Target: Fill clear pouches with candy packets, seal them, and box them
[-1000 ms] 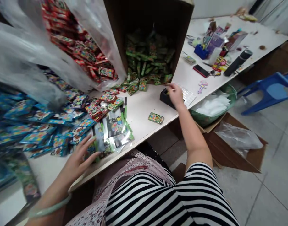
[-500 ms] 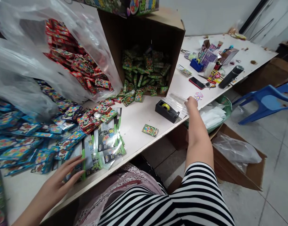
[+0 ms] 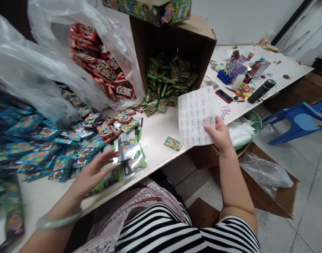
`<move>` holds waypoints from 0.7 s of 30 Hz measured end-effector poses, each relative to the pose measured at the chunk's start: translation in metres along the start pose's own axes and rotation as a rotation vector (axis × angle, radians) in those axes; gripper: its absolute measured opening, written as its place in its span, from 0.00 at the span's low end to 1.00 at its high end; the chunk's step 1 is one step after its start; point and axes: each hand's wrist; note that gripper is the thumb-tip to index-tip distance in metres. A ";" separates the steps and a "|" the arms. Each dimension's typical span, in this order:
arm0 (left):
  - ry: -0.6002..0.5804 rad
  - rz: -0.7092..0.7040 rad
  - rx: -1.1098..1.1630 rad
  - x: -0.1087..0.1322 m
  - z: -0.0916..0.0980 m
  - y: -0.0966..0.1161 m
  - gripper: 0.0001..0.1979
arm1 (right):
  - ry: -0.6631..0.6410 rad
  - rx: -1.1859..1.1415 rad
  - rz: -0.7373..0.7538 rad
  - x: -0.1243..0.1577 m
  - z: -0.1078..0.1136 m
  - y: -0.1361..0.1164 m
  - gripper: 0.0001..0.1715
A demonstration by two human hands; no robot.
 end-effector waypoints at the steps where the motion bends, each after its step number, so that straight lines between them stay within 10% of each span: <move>1: -0.037 -0.010 0.102 -0.006 -0.011 0.009 0.40 | -0.062 -0.050 -0.039 0.021 -0.023 0.002 0.30; 5: -0.069 0.032 0.495 -0.026 -0.043 0.031 0.39 | -0.278 -0.138 -0.170 0.097 -0.117 0.027 0.29; 8: 0.200 0.041 0.638 -0.026 -0.041 0.021 0.36 | -0.502 -0.123 -0.228 0.132 -0.158 0.044 0.29; 21: 0.398 -0.045 0.456 0.034 -0.018 -0.019 0.26 | -0.505 -0.086 -0.025 0.107 -0.220 0.030 0.18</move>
Point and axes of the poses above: each hand's wrist, its own x-axis away from the middle knuckle, its own z-axis out of the back of the hand, y = z × x
